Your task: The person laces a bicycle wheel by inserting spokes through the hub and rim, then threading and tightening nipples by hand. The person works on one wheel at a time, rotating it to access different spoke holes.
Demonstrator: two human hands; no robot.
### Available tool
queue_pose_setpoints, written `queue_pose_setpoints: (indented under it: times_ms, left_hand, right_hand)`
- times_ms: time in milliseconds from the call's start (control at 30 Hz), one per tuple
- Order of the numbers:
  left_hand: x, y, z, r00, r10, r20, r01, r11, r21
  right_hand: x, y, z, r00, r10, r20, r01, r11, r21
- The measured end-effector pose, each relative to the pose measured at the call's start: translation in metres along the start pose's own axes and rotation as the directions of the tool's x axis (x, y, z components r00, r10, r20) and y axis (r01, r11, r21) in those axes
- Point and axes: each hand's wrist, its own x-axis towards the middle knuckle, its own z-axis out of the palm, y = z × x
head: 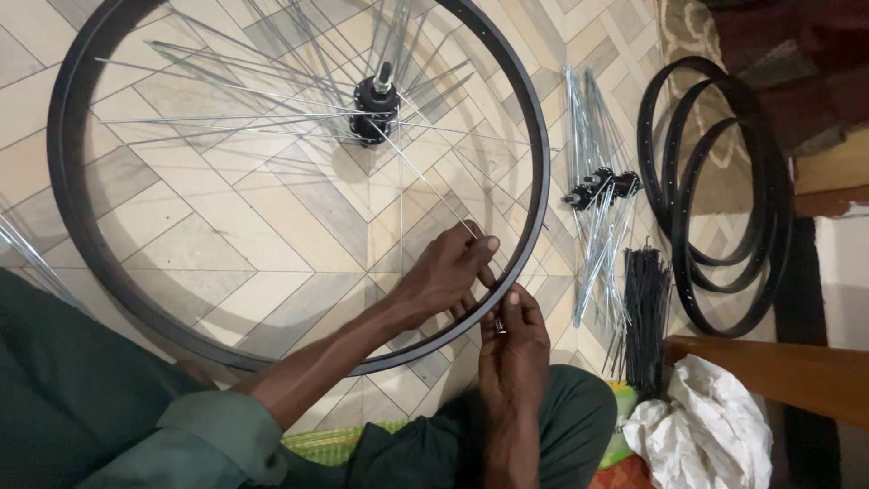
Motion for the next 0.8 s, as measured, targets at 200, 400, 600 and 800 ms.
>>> queue_pose_setpoints:
  times_ms: [200,400,600,800]
  left_hand:
    - [0.003,0.007,-0.013,0.997,-0.012,0.082,0.017,0.998,-0.054]
    - [0.000,0.024,-0.011,0.995,-0.031,-0.092,0.038,0.997,0.072]
    - [-0.002,0.029,-0.017,0.992,-0.059,-0.111,0.059,0.998,-0.003]
    - [0.003,0.019,-0.024,0.995,-0.043,-0.090,0.044,0.999,0.003]
  right_hand:
    - [0.006,0.002,-0.001,0.996,-0.090,0.011,0.089,0.994,0.061]
    - [0.009,-0.005,0.008,0.983,-0.135,0.121,0.129,0.990,0.059]
    - [0.018,-0.002,0.020,0.992,-0.107,0.060,0.103,0.993,0.062]
    - [0.018,-0.006,0.023,0.994,-0.086,0.067,0.084,0.996,0.030]
